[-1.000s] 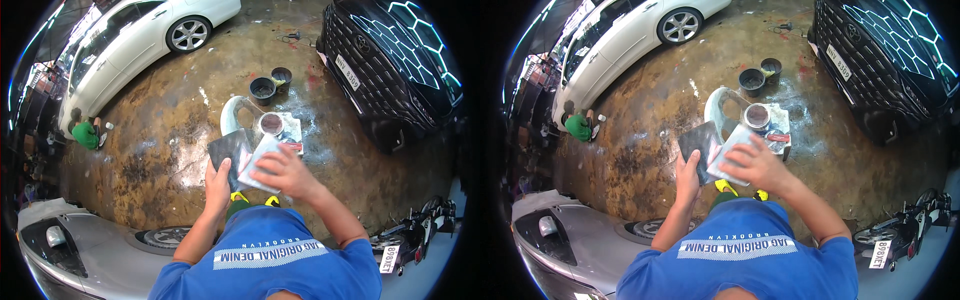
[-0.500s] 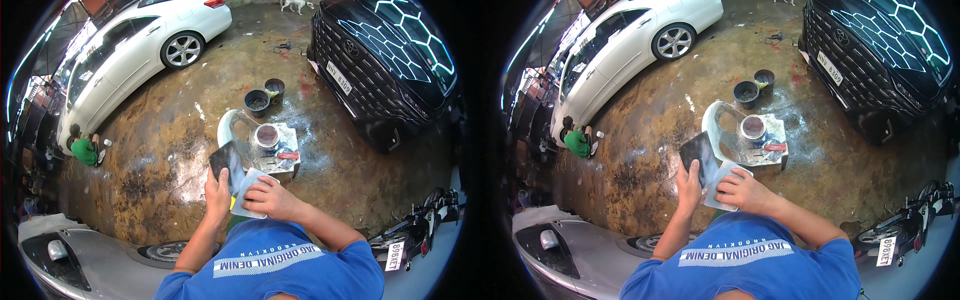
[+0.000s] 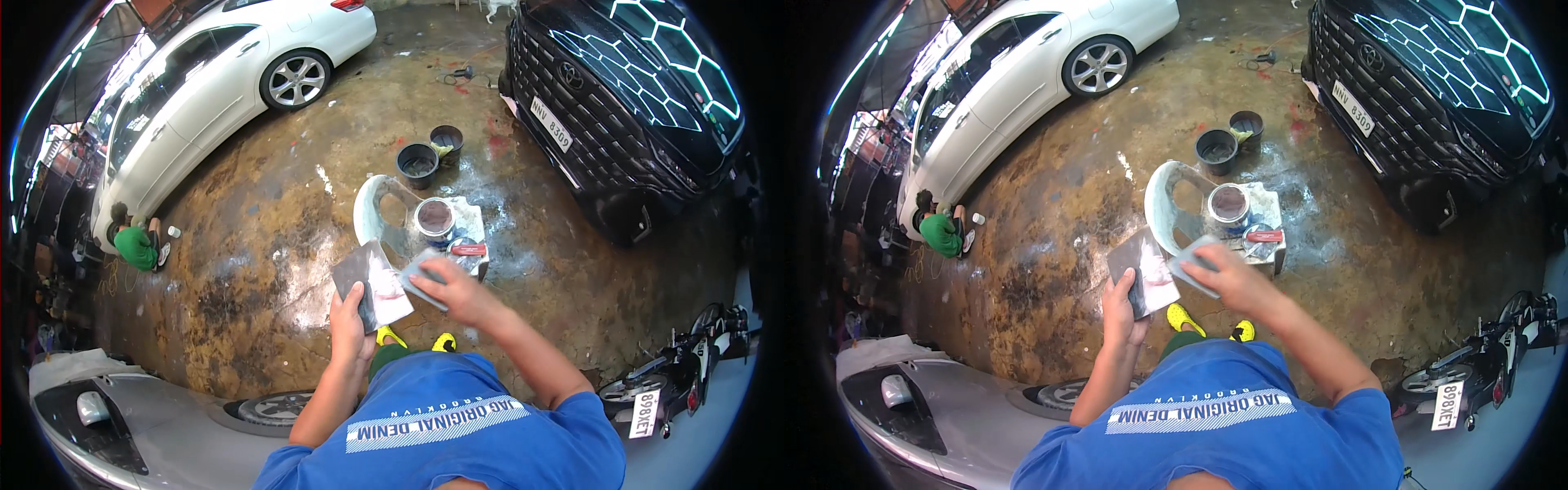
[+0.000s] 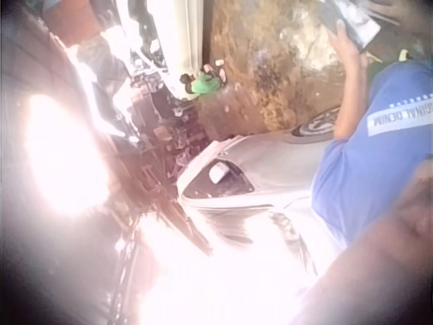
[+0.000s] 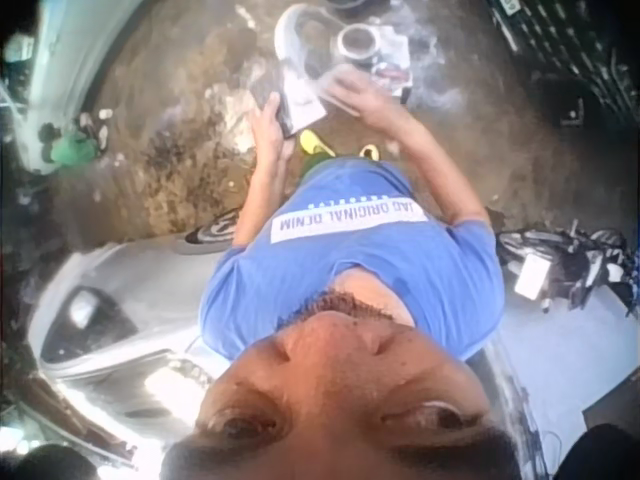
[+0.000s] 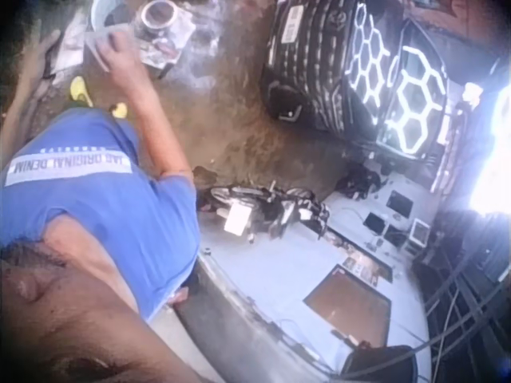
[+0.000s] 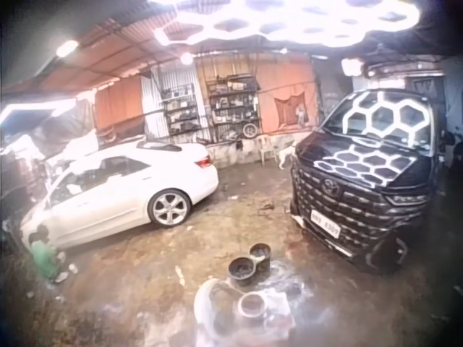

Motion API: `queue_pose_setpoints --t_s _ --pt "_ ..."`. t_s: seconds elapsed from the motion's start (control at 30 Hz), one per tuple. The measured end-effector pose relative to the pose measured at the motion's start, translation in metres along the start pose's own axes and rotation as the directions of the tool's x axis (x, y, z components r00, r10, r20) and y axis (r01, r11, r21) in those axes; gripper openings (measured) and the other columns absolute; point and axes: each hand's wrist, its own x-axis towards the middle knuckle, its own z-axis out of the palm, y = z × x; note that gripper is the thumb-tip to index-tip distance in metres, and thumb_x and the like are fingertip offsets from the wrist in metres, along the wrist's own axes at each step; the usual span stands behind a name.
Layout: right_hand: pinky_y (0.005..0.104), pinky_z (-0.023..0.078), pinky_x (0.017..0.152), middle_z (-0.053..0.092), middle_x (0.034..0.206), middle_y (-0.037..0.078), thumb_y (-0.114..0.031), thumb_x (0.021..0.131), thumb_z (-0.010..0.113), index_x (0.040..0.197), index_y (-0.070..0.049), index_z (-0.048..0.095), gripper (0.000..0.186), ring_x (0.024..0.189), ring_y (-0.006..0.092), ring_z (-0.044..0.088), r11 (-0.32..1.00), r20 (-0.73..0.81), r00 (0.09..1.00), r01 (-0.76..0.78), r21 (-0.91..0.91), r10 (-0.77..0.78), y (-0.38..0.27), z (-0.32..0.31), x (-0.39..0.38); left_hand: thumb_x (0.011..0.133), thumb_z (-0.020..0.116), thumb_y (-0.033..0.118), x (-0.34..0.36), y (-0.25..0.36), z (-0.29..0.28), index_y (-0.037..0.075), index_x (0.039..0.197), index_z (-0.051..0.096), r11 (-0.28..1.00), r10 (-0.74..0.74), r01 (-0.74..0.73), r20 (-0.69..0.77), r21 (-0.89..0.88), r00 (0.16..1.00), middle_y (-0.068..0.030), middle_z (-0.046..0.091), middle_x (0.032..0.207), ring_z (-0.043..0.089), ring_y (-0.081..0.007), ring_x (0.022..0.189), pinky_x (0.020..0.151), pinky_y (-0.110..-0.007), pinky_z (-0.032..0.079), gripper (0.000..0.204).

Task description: The person rubs two metal spreaders together, scoops body filler from a can onto one spreader, squeezes hardener paste from a tube onto the filler, and mixes the compound using both spreaders.

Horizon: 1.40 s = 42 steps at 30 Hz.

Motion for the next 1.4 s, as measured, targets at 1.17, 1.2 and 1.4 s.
queue_pose_setpoints --t_s 1.17,1.2,1.4 --pt "0.049 0.039 0.107 0.05 0.127 0.013 -0.013 0.083 0.065 0.126 -0.02 0.063 0.044 0.121 0.0342 0.051 0.969 -0.141 0.964 0.237 0.075 -0.225 -0.058 -0.042 0.019 0.099 0.053 0.015 0.014 0.006 0.033 -0.002 0.13 0.052 0.906 0.249 -0.255 0.063 0.338 0.967 -0.011 0.062 0.115 0.06 -0.0172 0.096 0.085 -0.031 0.048 0.035" --pt "0.0481 0.041 0.105 0.048 0.129 0.015 -0.013 0.083 0.065 0.127 -0.019 0.062 0.045 0.122 0.0387 0.05 0.969 -0.082 0.968 0.243 0.053 -0.238 -0.061 -0.035 0.018 0.098 0.053 0.013 0.017 0.0 0.021 -0.001 0.129 0.052 0.939 0.188 -0.199 0.065 0.281 0.98 -0.0124 0.062 0.115 0.063 -0.0201 0.096 0.084 -0.032 0.051 0.034" --pt "0.0473 0.04 0.105 0.052 0.128 0.014 -0.008 0.086 0.057 0.127 -0.017 0.062 0.042 0.122 0.036 0.05 1.0 -0.039 0.999 -0.02 0.001 0.02 0.024 -0.008 -0.02 0.097 0.053 0.013 0.003 -0.009 0.017 0.002 0.132 0.047 0.998 -0.06 0.059 0.049 0.024 0.997 -0.0131 0.062 0.119 0.065 -0.025 0.103 0.088 -0.042 0.055 0.037"
